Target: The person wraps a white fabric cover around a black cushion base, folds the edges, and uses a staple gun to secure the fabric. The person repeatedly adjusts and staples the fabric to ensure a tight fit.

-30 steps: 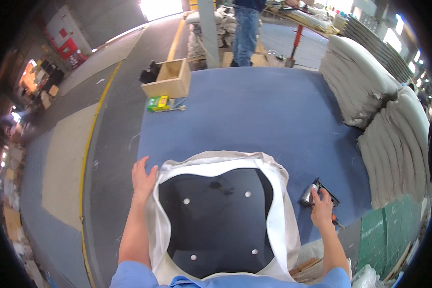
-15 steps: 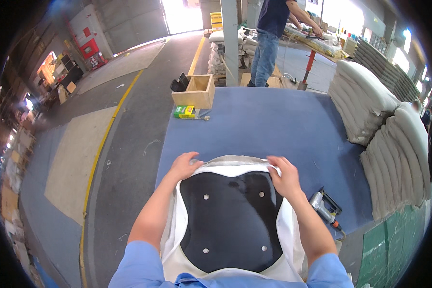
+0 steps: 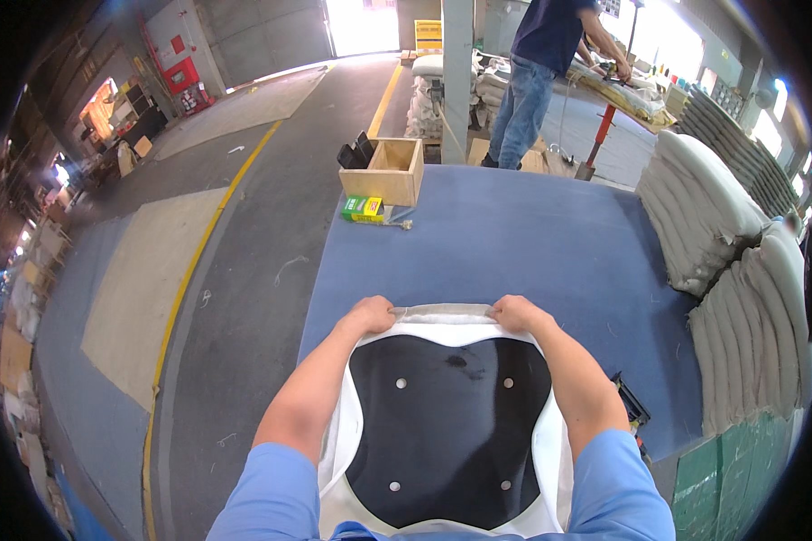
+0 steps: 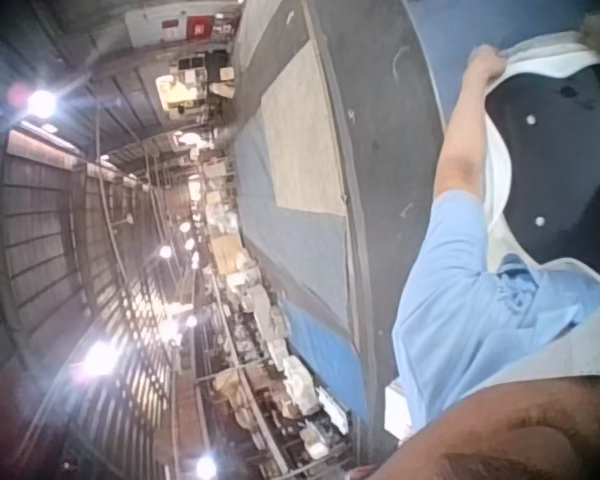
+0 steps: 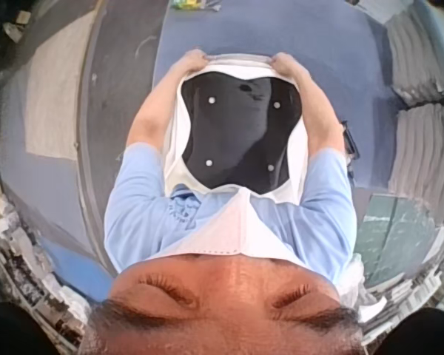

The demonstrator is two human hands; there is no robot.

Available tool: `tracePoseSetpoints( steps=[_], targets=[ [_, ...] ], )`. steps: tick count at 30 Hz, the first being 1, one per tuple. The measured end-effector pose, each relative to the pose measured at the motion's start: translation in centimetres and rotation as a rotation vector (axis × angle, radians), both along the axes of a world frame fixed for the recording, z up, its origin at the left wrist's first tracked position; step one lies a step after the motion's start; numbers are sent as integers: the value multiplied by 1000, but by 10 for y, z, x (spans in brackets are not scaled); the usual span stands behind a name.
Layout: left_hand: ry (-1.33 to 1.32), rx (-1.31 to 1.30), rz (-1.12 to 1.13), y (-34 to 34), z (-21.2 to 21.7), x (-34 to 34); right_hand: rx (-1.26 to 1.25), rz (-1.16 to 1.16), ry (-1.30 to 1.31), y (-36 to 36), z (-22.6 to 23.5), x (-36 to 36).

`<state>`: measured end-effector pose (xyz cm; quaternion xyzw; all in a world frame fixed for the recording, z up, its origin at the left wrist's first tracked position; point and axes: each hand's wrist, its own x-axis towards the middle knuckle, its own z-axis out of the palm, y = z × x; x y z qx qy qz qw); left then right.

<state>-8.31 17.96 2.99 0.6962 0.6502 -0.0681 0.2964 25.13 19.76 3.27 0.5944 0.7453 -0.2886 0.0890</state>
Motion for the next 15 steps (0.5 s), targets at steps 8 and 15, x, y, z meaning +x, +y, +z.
tracePoseSetpoints(
  steps=[8,15],
  targets=[
    [-420,258,168,-46,50,-48,504,-23,90,-50,77,-15],
    [-763,229,267,-159,140,-74,942,63,312,-127,171,-15]
  ],
)
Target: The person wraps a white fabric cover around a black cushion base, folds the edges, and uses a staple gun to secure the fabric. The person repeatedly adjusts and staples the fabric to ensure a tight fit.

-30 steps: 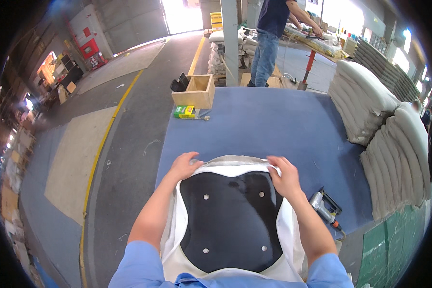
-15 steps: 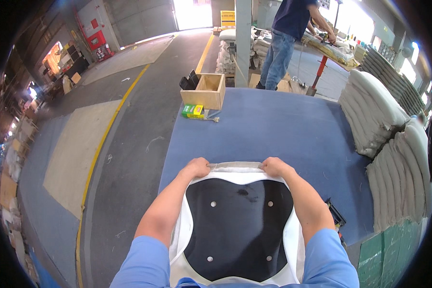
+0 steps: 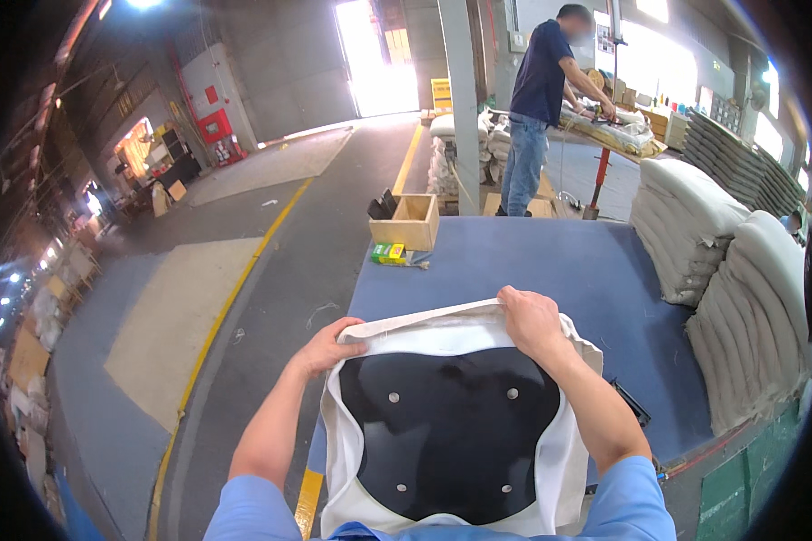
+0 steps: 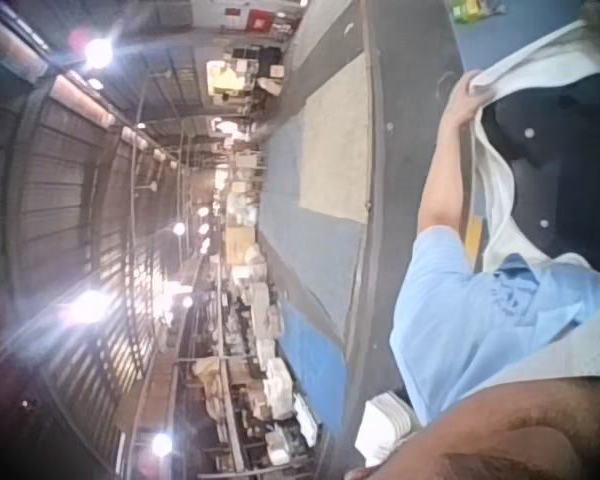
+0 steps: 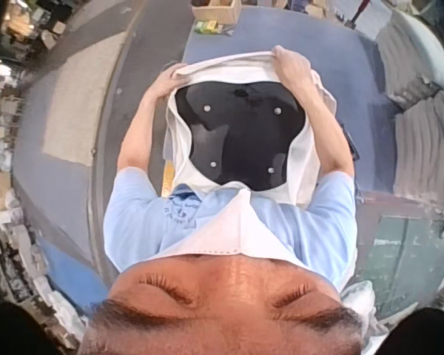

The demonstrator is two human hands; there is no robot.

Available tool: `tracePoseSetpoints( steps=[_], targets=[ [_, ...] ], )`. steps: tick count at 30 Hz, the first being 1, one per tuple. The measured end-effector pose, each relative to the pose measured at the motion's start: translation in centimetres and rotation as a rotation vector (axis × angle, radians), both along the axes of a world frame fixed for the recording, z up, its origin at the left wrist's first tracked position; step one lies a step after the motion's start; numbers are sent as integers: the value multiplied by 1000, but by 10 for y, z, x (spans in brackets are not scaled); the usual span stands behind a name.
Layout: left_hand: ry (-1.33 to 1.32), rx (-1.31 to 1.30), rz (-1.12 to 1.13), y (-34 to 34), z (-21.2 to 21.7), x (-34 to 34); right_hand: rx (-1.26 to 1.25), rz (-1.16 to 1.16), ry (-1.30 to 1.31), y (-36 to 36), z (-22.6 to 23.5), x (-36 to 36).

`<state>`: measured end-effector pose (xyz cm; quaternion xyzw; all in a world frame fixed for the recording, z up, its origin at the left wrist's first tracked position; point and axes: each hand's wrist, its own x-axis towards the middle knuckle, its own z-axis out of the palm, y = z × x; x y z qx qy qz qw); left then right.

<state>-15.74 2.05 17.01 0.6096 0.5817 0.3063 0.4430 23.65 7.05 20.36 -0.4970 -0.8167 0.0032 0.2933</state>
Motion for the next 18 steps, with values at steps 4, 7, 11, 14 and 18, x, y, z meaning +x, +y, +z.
tracePoseSetpoints(
  steps=[4,7,11,14,18],
  targets=[
    [-167,220,157,-48,40,11,285,22,143,-34,33,-2],
    [-161,383,235,-83,95,22,484,39,243,-55,75,2],
    [-9,723,251,-138,191,41,824,65,378,-73,147,8],
    [71,840,327,-177,222,54,929,129,434,-74,183,4],
    [389,949,416,-197,180,61,872,168,509,-54,147,-11]
  ],
)
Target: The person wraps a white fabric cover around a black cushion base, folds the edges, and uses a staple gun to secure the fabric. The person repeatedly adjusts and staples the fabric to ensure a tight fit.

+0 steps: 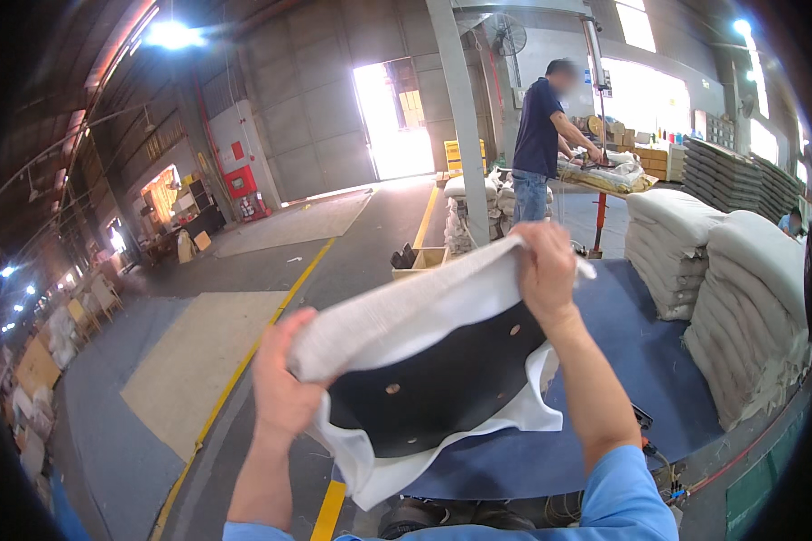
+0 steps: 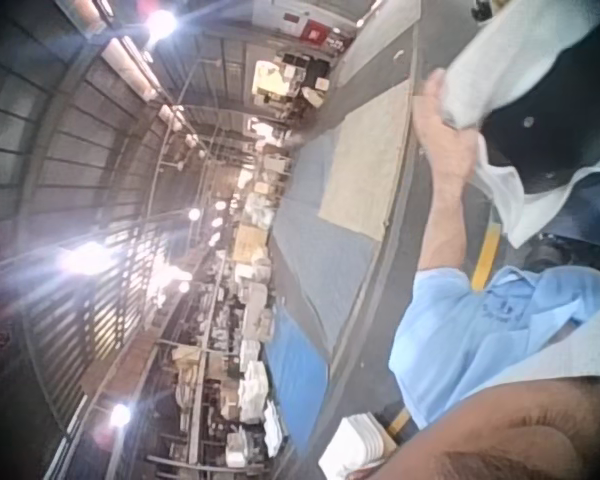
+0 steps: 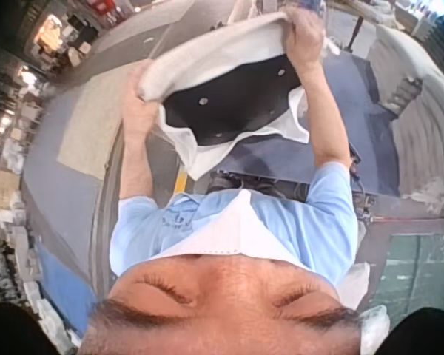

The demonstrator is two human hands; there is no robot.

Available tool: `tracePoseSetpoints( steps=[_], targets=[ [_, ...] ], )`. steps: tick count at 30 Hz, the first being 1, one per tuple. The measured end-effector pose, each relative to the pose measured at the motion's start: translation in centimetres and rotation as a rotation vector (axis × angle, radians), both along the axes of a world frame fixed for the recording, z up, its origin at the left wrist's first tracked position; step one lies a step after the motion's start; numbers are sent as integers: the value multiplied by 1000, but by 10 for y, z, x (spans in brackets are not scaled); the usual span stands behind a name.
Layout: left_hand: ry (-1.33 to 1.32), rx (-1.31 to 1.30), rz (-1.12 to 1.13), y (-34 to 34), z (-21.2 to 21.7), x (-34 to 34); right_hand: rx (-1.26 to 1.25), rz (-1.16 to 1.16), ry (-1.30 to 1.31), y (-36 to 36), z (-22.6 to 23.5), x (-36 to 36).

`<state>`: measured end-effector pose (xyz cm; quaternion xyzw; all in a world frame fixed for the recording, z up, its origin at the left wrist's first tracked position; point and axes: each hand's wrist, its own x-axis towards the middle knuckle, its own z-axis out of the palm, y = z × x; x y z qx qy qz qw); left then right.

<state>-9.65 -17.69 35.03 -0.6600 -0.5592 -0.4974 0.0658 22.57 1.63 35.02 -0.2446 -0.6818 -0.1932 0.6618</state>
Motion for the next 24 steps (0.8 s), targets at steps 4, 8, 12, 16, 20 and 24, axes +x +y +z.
tracePoseSetpoints(
  steps=[4,8,12,16,20,24],
  targets=[
    [68,-66,49,17,-35,5,-114,-19,-104,11,-48,2],
    [98,-178,108,23,-30,3,-255,50,202,-24,-55,-9],
    [70,-175,92,19,-29,4,-1028,873,570,-59,-75,-14],
    [90,-251,64,14,-18,17,-1417,1227,576,-69,-57,-33],
    [439,-224,17,3,10,33,-1539,1264,592,-59,-37,-38],
    [670,-136,-107,15,26,55,-1568,1167,501,-59,-30,-42]
  ],
)
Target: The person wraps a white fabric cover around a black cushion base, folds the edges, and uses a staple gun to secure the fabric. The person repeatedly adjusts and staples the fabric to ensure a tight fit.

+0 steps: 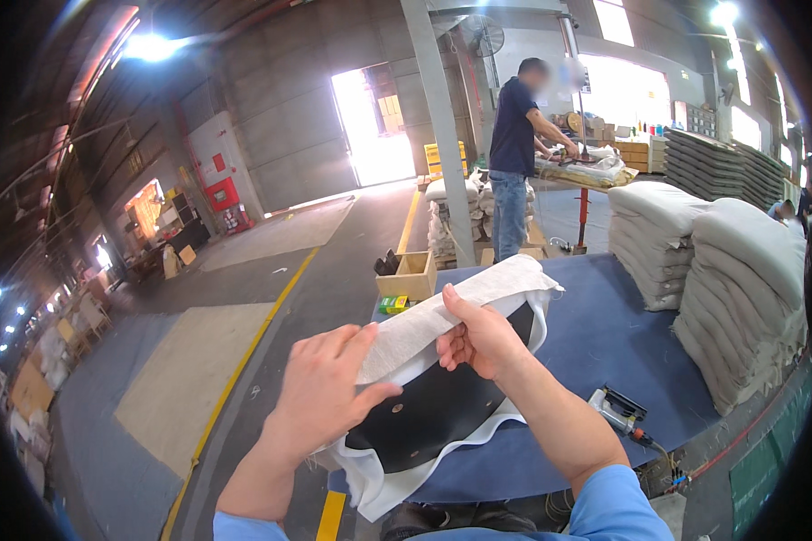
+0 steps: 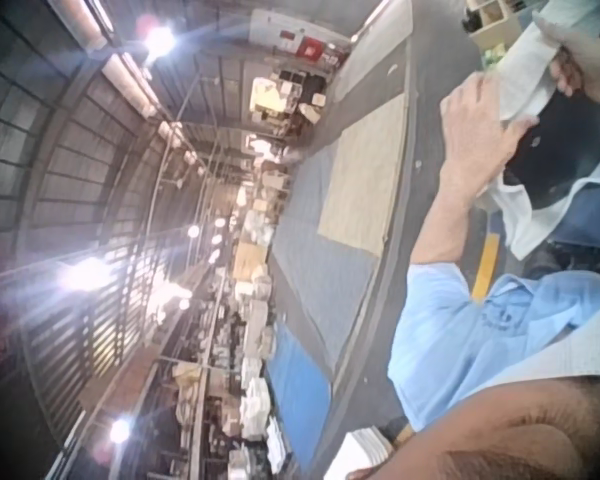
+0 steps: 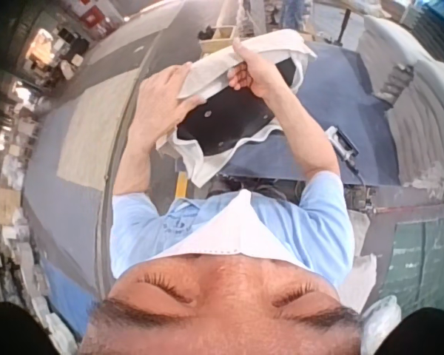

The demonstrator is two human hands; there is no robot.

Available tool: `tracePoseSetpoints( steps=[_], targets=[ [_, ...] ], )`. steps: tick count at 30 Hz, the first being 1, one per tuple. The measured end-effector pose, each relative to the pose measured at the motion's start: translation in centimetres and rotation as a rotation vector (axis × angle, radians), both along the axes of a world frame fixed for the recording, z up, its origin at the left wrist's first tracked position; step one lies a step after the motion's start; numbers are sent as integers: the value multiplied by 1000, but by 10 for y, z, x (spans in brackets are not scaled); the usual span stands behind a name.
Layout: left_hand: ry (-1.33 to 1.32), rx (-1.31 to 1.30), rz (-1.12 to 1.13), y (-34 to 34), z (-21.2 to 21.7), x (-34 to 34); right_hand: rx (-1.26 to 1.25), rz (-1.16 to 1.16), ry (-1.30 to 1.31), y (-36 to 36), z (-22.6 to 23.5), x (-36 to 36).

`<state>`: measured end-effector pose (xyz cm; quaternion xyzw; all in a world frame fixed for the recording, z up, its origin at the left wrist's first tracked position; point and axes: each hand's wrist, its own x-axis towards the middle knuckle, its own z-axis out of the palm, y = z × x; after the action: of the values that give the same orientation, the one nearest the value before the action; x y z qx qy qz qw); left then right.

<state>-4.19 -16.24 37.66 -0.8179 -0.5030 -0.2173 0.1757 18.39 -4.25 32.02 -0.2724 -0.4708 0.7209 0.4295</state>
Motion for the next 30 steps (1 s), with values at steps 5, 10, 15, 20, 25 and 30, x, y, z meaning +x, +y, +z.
tracePoseSetpoints(
  steps=[5,10,15,20,25,30],
  targets=[
    [57,-6,70,23,-24,15,122,-120,-11,-17,-16,-10],
    [22,-8,74,13,-31,-2,276,-124,160,-66,-36,-25],
    [257,160,73,22,-45,-7,229,-133,28,-44,-76,-28],
    [305,149,75,12,-42,-5,192,-196,132,-39,-65,-25],
    [323,15,48,10,-31,-4,235,-267,76,-34,-62,-23],
    [154,-371,-222,28,22,-10,223,-322,81,-28,-69,-28]
  ],
)
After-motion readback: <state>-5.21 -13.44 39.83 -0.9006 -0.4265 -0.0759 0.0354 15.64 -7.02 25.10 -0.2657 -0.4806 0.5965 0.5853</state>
